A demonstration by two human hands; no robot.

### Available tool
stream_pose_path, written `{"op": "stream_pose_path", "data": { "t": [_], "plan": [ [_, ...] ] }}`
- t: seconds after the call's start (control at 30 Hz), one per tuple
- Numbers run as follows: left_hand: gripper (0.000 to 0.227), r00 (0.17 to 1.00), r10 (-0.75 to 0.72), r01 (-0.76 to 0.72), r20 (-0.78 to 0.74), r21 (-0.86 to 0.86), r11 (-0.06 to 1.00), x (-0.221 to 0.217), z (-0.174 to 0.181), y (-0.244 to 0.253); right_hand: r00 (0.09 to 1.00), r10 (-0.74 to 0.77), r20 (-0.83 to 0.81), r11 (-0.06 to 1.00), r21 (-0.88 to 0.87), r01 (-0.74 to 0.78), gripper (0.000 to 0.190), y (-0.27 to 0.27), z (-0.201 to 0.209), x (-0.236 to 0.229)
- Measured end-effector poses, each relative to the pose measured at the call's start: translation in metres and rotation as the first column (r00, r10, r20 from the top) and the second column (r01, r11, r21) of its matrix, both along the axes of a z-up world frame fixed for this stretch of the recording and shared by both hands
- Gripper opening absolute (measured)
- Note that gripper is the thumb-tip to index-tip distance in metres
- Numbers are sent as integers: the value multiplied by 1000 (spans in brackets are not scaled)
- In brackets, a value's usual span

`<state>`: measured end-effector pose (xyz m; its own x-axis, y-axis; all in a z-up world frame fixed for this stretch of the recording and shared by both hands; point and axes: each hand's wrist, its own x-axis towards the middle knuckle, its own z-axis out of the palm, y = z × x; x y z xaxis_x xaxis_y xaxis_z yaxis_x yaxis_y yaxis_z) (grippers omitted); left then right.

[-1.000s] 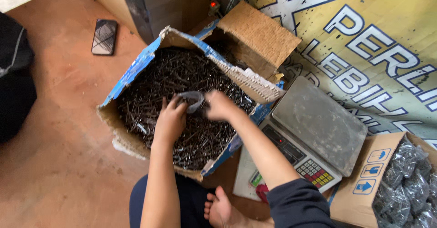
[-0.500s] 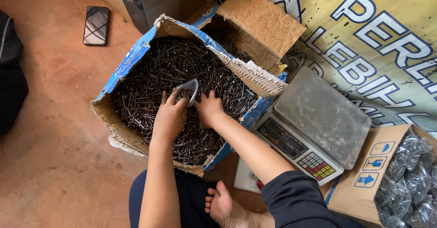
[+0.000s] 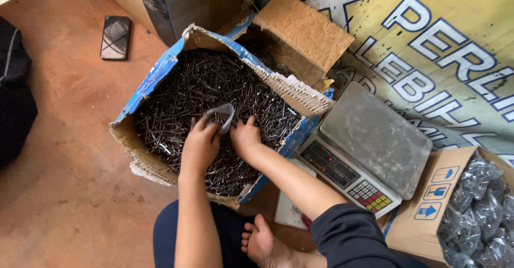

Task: The person scoops nails from a large cardboard box into small plastic bags, weighs them on a digital scale, and seals them with a stapler. The sealed bags are then placed into a separate cardboard box.

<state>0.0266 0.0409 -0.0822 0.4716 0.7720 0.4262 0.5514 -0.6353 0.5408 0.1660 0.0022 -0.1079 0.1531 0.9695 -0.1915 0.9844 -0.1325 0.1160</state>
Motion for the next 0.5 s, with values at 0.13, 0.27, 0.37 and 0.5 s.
{"op": "stream_pose_path", "data": {
  "t": [0.13, 0.27, 0.37, 0.5],
  "plan": [
    [4, 999, -31, 31, -28, 27, 999, -3, 17, -3, 998, -49, 24, 995, -89, 51, 39, 3, -7, -3],
    [8, 998, -59, 59, -5, 82, 995, 1, 15, 1, 995, -101, -3, 985, -141, 99, 42, 9, 9, -5],
    [9, 998, -70, 70, -4, 77, 995, 3, 14, 4, 989, -130, -70, 981, -154, 118, 39, 16, -3, 9],
    [8, 998, -65, 65, -8, 60, 996, 2, 13, 8, 994, -68, -89, 986, -160, 53, 37, 18, -10, 18]
  ]
}}
